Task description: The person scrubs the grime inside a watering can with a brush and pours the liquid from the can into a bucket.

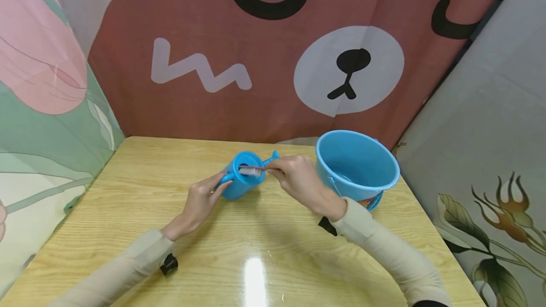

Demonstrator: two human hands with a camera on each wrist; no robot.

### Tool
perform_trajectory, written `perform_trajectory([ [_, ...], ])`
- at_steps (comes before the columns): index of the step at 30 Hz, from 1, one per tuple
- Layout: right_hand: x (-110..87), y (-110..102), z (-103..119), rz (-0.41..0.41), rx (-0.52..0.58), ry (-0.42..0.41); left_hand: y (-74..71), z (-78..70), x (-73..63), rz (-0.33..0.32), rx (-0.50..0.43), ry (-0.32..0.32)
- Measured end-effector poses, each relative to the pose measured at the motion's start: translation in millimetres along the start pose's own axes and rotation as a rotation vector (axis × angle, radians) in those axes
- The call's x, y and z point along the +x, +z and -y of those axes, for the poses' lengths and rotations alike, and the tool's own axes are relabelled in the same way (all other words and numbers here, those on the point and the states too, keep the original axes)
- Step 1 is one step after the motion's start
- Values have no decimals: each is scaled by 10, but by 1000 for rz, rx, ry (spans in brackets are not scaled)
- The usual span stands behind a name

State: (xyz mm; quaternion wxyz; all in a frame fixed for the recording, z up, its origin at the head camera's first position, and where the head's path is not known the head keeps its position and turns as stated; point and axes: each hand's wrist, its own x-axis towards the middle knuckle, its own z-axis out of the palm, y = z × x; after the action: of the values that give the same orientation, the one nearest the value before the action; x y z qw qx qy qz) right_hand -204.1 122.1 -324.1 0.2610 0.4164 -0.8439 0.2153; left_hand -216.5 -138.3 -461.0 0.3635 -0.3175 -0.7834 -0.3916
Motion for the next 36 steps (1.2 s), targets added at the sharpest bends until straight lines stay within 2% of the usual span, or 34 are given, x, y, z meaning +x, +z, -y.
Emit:
perform_trajectory([
  [12, 74, -82, 17, 55, -26, 56, 11, -37, 15, 49, -8, -7],
  [23, 148, -91, 29, 91, -54, 113, 32, -50, 38, 22, 38, 19],
  [29, 163, -31, -1, 127, -77, 107, 57, -76, 40, 80, 24, 33],
  [31, 157, -9, -20, 126, -72, 116, 67, -83, 48, 96, 20, 34],
  [36, 147, 22, -50, 104, -62, 131, 73, -75, 64, 82, 28, 22],
])
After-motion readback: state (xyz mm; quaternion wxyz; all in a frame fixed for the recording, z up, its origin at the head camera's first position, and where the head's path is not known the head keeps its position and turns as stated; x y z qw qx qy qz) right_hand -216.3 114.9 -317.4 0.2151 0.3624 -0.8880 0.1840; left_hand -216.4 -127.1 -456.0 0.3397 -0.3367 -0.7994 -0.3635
